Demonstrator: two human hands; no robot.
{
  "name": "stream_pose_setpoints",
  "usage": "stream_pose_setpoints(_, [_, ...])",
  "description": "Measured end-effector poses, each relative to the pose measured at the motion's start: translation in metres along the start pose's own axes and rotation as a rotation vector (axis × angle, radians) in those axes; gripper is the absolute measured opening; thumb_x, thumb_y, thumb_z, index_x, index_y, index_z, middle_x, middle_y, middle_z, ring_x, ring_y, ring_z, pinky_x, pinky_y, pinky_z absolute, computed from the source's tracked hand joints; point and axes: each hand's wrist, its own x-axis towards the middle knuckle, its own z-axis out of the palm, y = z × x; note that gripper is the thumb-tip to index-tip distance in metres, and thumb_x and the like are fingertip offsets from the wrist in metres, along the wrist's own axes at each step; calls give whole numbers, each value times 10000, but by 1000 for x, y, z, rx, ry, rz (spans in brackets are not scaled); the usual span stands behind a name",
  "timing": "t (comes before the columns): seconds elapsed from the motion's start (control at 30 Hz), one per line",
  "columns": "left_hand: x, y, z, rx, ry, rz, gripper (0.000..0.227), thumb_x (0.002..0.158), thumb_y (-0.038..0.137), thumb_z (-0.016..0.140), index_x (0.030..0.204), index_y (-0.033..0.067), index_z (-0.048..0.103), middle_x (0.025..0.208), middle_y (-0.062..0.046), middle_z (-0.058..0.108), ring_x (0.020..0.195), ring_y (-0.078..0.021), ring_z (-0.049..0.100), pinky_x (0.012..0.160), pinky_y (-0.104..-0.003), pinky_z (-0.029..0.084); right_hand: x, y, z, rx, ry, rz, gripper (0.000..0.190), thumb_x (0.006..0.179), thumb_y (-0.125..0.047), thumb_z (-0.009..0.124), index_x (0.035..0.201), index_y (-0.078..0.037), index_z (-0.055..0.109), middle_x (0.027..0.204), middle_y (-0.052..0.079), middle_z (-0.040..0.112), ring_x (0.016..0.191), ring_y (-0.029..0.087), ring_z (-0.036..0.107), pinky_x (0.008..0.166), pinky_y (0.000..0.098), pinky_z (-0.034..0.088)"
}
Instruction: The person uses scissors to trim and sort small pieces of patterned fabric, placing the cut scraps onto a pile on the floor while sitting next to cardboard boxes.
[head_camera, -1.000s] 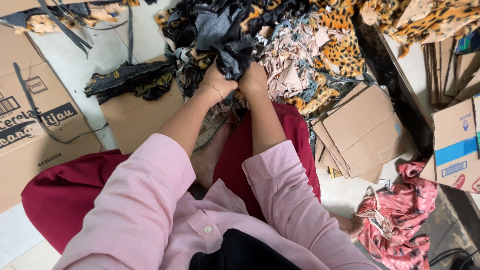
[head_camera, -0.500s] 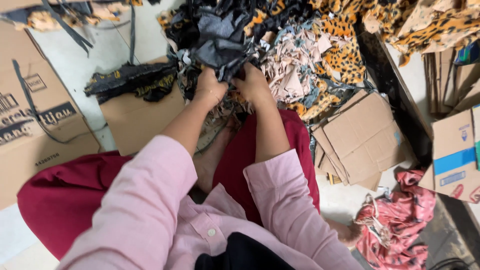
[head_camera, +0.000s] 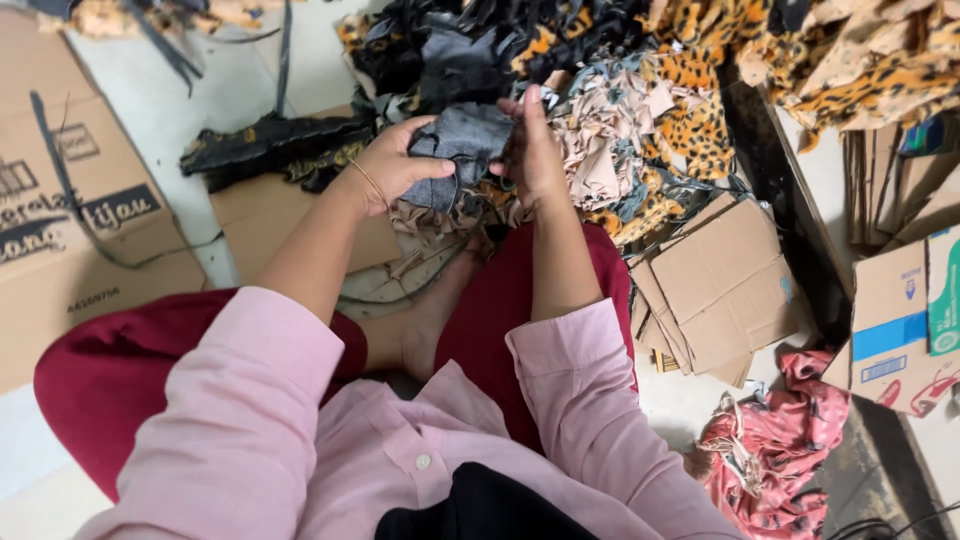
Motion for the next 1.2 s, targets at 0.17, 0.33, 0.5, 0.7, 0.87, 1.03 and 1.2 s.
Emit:
stream_pose_setpoints(0.17, [-32,-36,-53,126,-41,219,673,697,61,934,1313,96,665,1228,-159,704,1105,-279,677,869,-414,631,28,56,6,183,-296,-119,628,866,-184,815,1402,-29,526,1218,175,623,926,306,760,711,428,688])
stream_pose_setpoints(0.33, [-81,-71,-113,-121,61,49,586,705,34,911,1250,98,707,1127,-172,721,971,-323,728,736,-481,662,13,81,58,106,-437,-15,532,851,64,787,1327,-36,570,1145,145,621,854,337,768,657,432,690])
stream_pose_setpoints(0.5, [-122,-83,-164,-247,235,-70,616,712,54,861,1282,193,672,1071,-78,731,853,-238,761,677,-379,669,0,117,110,75,-268,75,643,891,-24,772,1443,-79,447,1179,133,530,755,277,748,563,307,694])
stream_pose_setpoints(0.7, [-84,-143,-228,500,399,-133,793,593,237,974,1316,344,668,1314,-91,656,1148,-299,670,831,-386,630,20,163,118,-489,-302,124,448,872,-135,831,1254,-12,634,982,195,663,674,285,751,495,322,674])
stream_pose_setpoints(0.87, [-62,-142,-229,854,307,-230,1145,564,380,989,1534,386,381,1445,-127,555,1282,-341,596,1046,-480,519,4,125,129,-839,-296,-62,337,878,-261,839,1111,-40,736,913,204,723,789,307,753,609,396,643])
stream_pose_setpoints(1.03, [-121,-60,-226,683,388,-12,1134,621,113,965,1574,146,351,1265,-232,612,1274,-439,577,1093,-520,473,28,132,153,-678,-257,-65,282,808,-208,879,1044,-105,763,893,79,730,787,165,691,666,320,607])
stream_pose_setpoints(1.2, [-133,-49,-239,544,624,25,725,906,85,726,1529,233,386,1412,-225,571,1339,-418,521,1124,-507,429,82,178,173,-354,-236,-140,175,866,-91,817,967,-62,677,848,56,631,741,153,668,607,264,599])
